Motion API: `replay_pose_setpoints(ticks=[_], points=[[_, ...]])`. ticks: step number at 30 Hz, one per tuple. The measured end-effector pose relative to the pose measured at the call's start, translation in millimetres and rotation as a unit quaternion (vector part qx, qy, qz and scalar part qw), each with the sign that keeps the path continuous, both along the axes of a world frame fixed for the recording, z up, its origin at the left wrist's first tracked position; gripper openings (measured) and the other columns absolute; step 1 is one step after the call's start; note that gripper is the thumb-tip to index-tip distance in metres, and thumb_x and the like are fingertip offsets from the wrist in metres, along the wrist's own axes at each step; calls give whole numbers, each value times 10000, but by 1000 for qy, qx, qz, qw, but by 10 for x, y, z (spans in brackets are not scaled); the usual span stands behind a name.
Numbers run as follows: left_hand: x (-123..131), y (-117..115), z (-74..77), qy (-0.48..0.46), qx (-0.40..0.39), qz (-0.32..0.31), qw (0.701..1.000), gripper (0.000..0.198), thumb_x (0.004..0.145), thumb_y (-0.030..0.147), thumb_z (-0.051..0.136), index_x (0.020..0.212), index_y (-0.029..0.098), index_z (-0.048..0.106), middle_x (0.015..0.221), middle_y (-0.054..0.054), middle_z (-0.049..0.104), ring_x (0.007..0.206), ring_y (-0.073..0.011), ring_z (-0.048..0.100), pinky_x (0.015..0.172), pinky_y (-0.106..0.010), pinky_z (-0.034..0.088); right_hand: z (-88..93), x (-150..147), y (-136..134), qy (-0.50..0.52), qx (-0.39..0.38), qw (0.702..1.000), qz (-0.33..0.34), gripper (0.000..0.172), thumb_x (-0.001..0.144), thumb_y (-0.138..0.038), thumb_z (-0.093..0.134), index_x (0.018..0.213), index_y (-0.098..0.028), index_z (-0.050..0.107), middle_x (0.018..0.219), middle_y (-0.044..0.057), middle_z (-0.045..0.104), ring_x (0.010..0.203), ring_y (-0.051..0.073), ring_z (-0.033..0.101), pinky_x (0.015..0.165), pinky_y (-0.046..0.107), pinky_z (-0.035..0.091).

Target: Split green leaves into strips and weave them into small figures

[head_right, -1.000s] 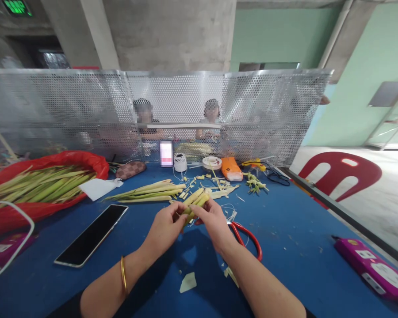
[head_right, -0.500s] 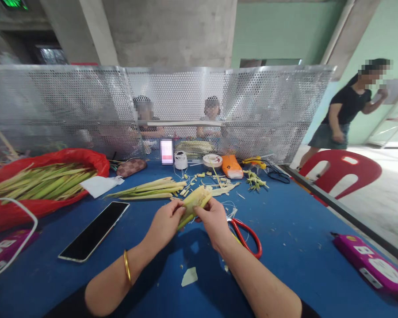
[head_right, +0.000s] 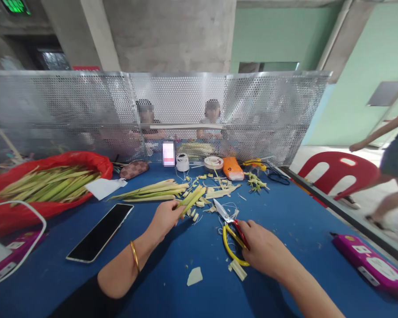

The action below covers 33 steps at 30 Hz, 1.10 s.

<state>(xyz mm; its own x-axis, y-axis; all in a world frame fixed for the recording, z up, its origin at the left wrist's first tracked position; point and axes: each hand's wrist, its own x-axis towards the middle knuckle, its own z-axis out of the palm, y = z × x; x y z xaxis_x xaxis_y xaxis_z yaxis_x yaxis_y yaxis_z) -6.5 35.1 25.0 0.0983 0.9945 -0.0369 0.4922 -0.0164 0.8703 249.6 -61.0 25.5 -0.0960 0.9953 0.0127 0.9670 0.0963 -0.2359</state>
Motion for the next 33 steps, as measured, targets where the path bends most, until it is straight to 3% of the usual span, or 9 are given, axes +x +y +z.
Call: replay_pose_setpoints(ticks=[4,7,9,11,13,16,19,24,33], points=[[5,-27,18,-25,-1,4,1000,228,727,322,604,551,178,581,507,8,570,412,-95,435,477,-240,284,-90,-48,-13,-15,-9,999,-29,706,635,-50,505,1331,-171,498,1024,138,667,849,260,652,676,301,421],[-3,-15,27,-65,-31,1,997,211,742,324,595,599,168,593,533,10,581,397,-78,415,458,-232,277,-80,-9,99,51,-33,997,-56,813,626,-60,512,1423,-172,391,1001,116,690,842,250,653,657,286,432],[-18,10,38,-97,-69,-1,993,210,758,335,578,649,158,605,543,13,575,380,-65,389,426,-222,237,-80,92,154,125,-61,987,-78,780,661,-131,555,1423,-167,396,877,75,703,752,232,644,616,277,436],[-40,34,60,-130,-113,-5,985,208,763,342,572,715,147,625,553,16,562,368,-53,363,402,-214,180,-81,199,163,201,-55,973,-96,689,678,-272,635,1346,-175,498,797,48,695,717,231,624,627,292,451],[-63,44,95,-162,-150,-13,975,207,754,337,584,765,137,638,561,19,545,368,-42,346,393,-208,140,-62,254,129,299,-39,949,-90,692,662,-414,684,1300,-191,535,813,39,681,705,220,597,628,302,459],[-90,30,160,-203,-191,-35,960,199,729,320,609,758,126,643,577,18,524,384,-27,334,385,-197,128,23,189,54,446,-79,888,-76,801,673,-528,673,1365,-197,444,762,6,601,539,140,483,493,266,395],[-108,3,212,-226,-224,-63,946,189,718,310,610,739,125,647,581,17,510,396,-22,329,377,-181,140,119,25,31,497,-119,858,-51,769,681,-542,689,1324,-188,458,653,-49,467,512,105,393,469,236,338],[-113,-12,219,-225,-225,-71,945,176,731,296,604,761,134,665,584,23,512,390,-23,359,356,-163,159,126,-108,89,489,-126,861,57,662,697,-527,705,1241,-213,496,758,-26,456,636,123,399,576,246,386],[0,-86,146,-157,-173,-70,970,201,769,305,626,743,125,711,593,-32,576,372,-43,409,328,-179,190,48,-226,169,442,-120,886,72,527,766,-463,670,1189,-205,492,743,-48,370,646,122,346,575,236,344]])
